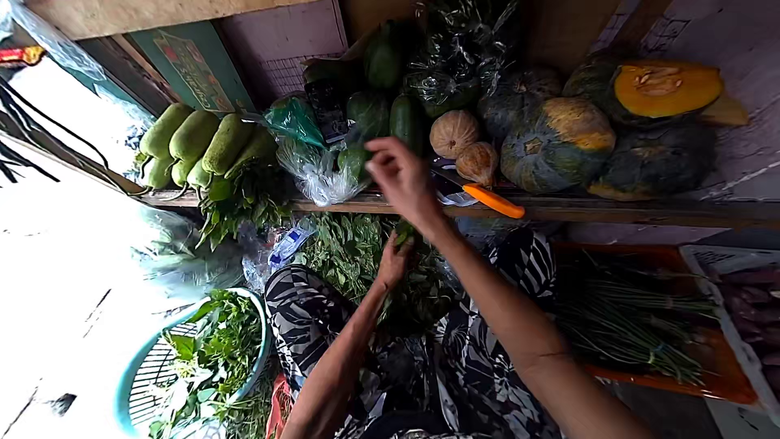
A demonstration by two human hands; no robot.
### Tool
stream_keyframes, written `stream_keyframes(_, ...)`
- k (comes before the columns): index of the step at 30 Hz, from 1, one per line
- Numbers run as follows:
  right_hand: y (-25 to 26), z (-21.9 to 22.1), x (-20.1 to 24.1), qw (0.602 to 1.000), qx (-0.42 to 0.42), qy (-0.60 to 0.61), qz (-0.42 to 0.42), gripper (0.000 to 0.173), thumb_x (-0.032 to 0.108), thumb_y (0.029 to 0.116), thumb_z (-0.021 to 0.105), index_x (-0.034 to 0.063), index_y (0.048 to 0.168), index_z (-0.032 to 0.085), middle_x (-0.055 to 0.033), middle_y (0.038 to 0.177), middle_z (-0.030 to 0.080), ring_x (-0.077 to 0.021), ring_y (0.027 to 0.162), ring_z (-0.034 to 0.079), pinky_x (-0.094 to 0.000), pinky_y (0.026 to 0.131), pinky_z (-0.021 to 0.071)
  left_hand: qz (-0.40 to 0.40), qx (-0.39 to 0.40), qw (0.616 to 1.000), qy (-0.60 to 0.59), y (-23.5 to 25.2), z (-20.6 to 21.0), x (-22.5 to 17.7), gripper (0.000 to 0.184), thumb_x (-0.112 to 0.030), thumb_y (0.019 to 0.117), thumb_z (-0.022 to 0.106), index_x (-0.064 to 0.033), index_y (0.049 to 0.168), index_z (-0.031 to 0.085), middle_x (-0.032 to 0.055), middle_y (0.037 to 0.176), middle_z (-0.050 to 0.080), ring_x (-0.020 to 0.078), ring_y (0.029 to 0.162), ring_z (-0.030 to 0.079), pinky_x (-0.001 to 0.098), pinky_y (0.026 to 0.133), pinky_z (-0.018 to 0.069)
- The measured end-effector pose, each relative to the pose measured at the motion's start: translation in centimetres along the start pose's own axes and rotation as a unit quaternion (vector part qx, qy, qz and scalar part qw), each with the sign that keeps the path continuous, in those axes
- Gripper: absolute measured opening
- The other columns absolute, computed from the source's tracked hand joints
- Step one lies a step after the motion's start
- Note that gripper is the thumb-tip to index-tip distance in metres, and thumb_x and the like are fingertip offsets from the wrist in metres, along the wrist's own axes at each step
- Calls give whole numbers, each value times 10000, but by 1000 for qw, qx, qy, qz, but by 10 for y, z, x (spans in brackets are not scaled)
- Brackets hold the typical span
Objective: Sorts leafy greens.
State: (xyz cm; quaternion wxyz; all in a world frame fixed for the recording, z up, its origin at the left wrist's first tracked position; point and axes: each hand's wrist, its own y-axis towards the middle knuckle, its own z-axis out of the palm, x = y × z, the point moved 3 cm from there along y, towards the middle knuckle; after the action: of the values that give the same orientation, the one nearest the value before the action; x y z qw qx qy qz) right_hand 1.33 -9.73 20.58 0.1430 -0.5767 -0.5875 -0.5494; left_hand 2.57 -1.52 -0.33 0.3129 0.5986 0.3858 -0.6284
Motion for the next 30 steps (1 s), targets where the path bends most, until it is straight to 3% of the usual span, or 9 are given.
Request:
stream_keyframes(3, -21, -38, -93, 984, -79, -40, 155, 374, 190, 1040, 576, -63, 1316, 564, -240, 1145, 677, -334, 1022, 683, -497, 908, 543, -52, -35, 987, -150, -7, -26, -16, 261, -114, 1097, 436, 57, 1265, 541, 112, 976, 689, 168, 795, 707, 326, 695, 617)
stream_keyframes(6, -51, -17, -138, 973, 12, 57, 225, 506, 256, 991, 685, -62, 1341, 507, -217, 1161, 655, -284, 996, 674, -451, 856, 569, -45, -40, 982, -178, -8, -36, -21, 254, -88, 1096, 416, 44, 1278, 534, 106, 973, 697, 172, 801, 716, 314, 682, 619)
stream_keyframes(8, -61, 5, -143, 966, 80, 116, 218, 457, 160, 972, 707, -79, 1321, 534, -217, 1134, 659, -256, 931, 675, -408, 809, 575, -44, -35, 985, -162, -8, -35, -20, 232, -78, 1091, 431, 30, 1247, 565, 87, 924, 707, 146, 744, 709, 281, 638, 607)
stream_keyframes(12, -50, 14, -150, 983, 83, 62, 151, 241, 159, 1021, 628, -70, 1076, 682, -130, 892, 701, -136, 746, 655, -319, 747, 559, -29, -23, 988, -150, -7, -35, -19, 178, -68, 1084, 429, -2, 1217, 526, 47, 785, 660, 84, 573, 625, 206, 535, 546)
stream_keyframes(16, -40, -1, -155, 981, 62, -37, 178, 299, 173, 1078, 507, -66, 1163, 666, -228, 961, 706, -329, 824, 703, -526, 821, 556, -16, -26, 994, -109, -7, -41, -15, 140, -62, 1065, 471, -13, 1161, 561, -17, 659, 579, 30, 502, 512, 168, 506, 465)
stream_keyframes(18, -33, -14, -163, 974, 25, -55, 221, 320, 195, 1099, 467, -24, 1223, 664, -202, 999, 713, -297, 815, 714, -481, 802, 584, -18, -39, 994, -105, -8, -44, -11, 202, -76, 1072, 467, 14, 1214, 580, -27, 622, 537, 29, 483, 476, 168, 490, 436)
stream_keyframes(21, -36, -12, -162, 956, 166, -53, 235, 357, 240, 1101, 480, -26, 1244, 672, -246, 1167, 684, -367, 1067, 676, -557, 974, 506, -19, -64, 992, -105, -6, -47, -5, 230, -100, 1087, 449, 13, 1240, 578, -20, 620, 531, 38, 478, 467, 175, 484, 433)
stream_keyframes(25, -52, 14, -155, 949, 193, 28, 247, 417, 371, 1033, 619, -37, 1093, 681, -160, 959, 688, -237, 822, 652, -455, 789, 547, 6, -62, 997, -43, -5, -40, -3, 172, -77, 1045, 538, -4, 1196, 574, -6, 691, 576, 48, 525, 517, 193, 525, 474)
stream_keyframes(30, -52, 15, -158, 953, 216, -24, 213, 267, 198, 1047, 593, -51, 1093, 680, -187, 965, 693, -278, 857, 676, -474, 843, 542, 8, -86, 996, 36, -7, -39, -1, 317, -88, 1001, 630, 9, 1274, 500, 35, 788, 595, 59, 565, 539, 218, 568, 496)
